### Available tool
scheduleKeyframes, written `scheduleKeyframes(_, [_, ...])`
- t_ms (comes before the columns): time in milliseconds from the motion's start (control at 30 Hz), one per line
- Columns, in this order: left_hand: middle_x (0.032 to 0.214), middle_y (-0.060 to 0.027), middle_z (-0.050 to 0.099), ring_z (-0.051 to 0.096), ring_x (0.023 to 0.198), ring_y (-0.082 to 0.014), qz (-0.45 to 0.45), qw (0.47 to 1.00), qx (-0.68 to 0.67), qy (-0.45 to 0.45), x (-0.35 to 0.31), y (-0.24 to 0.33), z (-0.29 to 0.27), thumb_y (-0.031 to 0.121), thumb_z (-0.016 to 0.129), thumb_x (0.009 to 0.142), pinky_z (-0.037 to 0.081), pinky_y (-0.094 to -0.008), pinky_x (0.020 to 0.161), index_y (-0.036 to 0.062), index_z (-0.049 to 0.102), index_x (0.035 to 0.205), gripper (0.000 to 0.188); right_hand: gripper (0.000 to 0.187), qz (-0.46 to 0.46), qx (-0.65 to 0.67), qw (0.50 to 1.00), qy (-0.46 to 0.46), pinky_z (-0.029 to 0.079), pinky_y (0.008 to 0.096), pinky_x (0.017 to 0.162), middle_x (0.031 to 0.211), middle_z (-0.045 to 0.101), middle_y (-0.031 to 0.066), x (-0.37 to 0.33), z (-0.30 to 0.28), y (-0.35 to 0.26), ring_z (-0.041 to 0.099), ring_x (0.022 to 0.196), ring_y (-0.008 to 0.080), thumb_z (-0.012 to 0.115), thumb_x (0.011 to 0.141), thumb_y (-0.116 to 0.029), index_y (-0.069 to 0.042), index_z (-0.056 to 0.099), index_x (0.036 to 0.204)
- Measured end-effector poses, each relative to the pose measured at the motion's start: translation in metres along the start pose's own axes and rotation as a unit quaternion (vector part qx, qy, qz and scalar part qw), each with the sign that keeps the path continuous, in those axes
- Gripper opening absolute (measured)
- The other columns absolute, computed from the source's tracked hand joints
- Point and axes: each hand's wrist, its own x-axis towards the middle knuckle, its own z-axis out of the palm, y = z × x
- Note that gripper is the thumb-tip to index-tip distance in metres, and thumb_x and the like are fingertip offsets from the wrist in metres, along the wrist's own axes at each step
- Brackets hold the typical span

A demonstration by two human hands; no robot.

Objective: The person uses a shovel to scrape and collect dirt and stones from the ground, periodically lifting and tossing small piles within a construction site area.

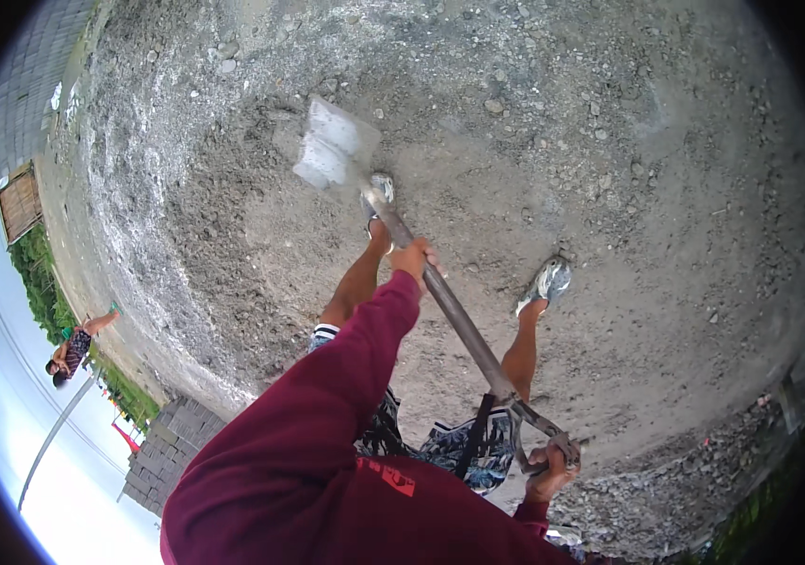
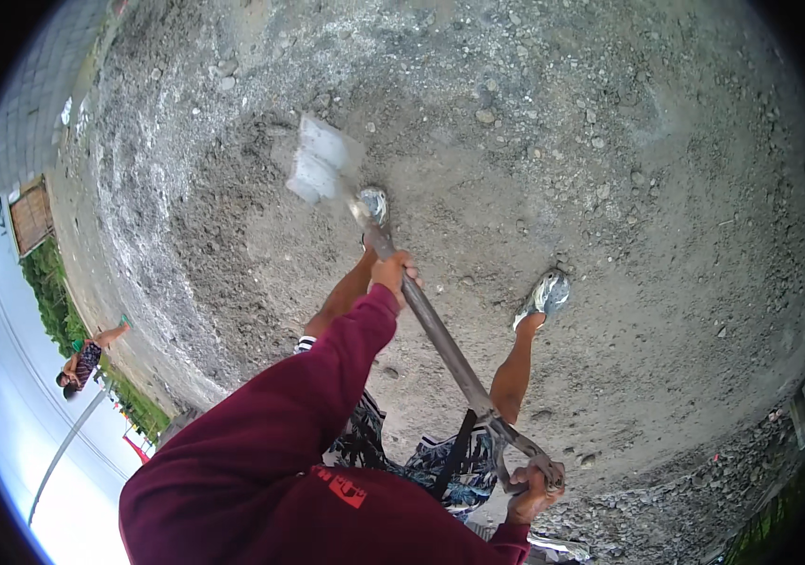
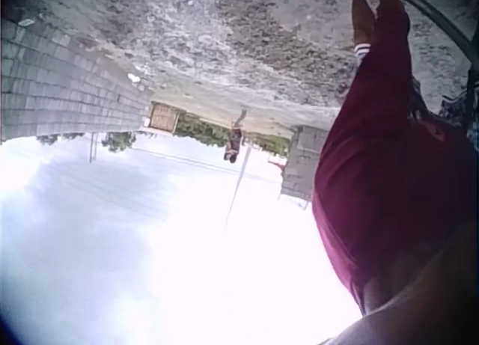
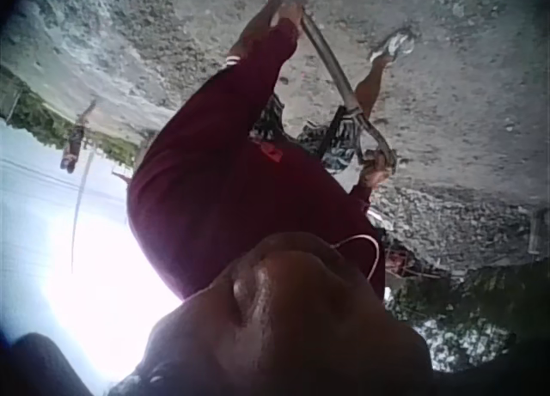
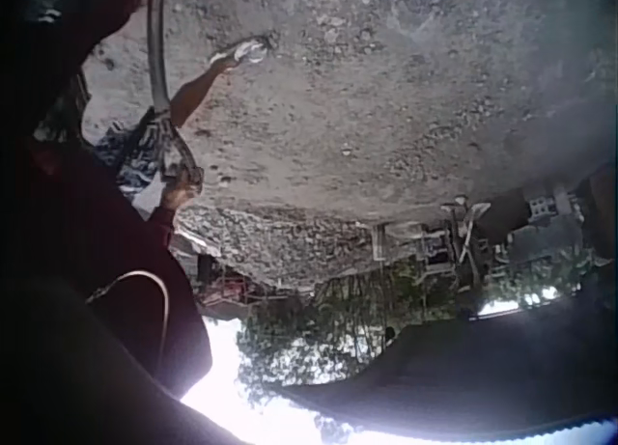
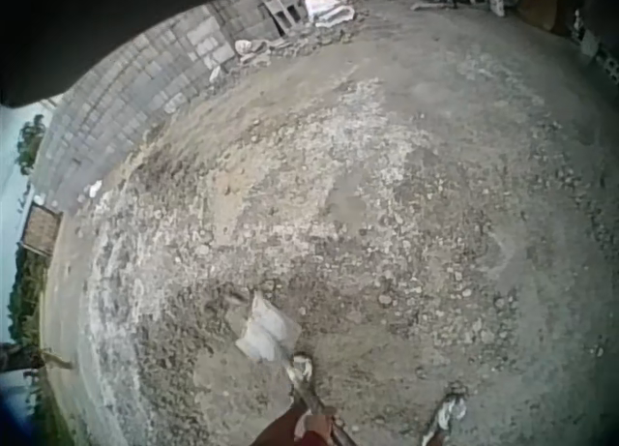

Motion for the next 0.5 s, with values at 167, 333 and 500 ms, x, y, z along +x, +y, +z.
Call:
scheduleKeyframes(167, [0.057,-0.0074,0.049,0.050,0.043,-0.0181,-0.124,0.990,0.050,-0.042,-0.062,-0.170,0.097,0.007,0.058,0.080,0.048,-0.0392,0.038,0.0015,0.053,0.080,0.008,0.026,0.055,-0.015,0.982,0.179,0.031,0.0286,0.036,0.044,0.037,-0.0026,0.002,-0.194,-0.015,0.035,0.035,0.0119,0.055,0.083,-0.026,-0.017,0.042,0.062])
scheduleKeyframes(333, [0.064,-0.0118,0.055,0.055,0.047,-0.0237,-0.102,0.992,0.057,-0.039,0.026,-0.124,0.123,0.007,0.059,0.076,0.049,-0.0404,0.042,-0.0072,0.052,0.089,0.020,0.029,0.070,0.029,0.994,0.082,0.023,0.0250,0.034,0.046,0.029,-0.0075,0.067,-0.084,-0.070,0.028,0.035,0.0080,0.053,0.085,-0.021,-0.021,0.036,0.062])
scheduleKeyframes(500, [0.061,-0.0059,0.047,0.048,0.055,-0.0207,-0.034,0.997,-0.011,-0.071,0.167,0.187,0.026,0.011,0.052,0.078,0.048,-0.0356,0.054,0.0083,0.049,0.075,0.005,0.012,0.008,0.020,0.997,-0.072,0.038,0.0259,0.041,0.053,0.045,-0.0009,0.026,0.256,-0.049,0.043,0.041,0.0102,0.064,0.080,-0.008,-0.007,0.054,0.074])
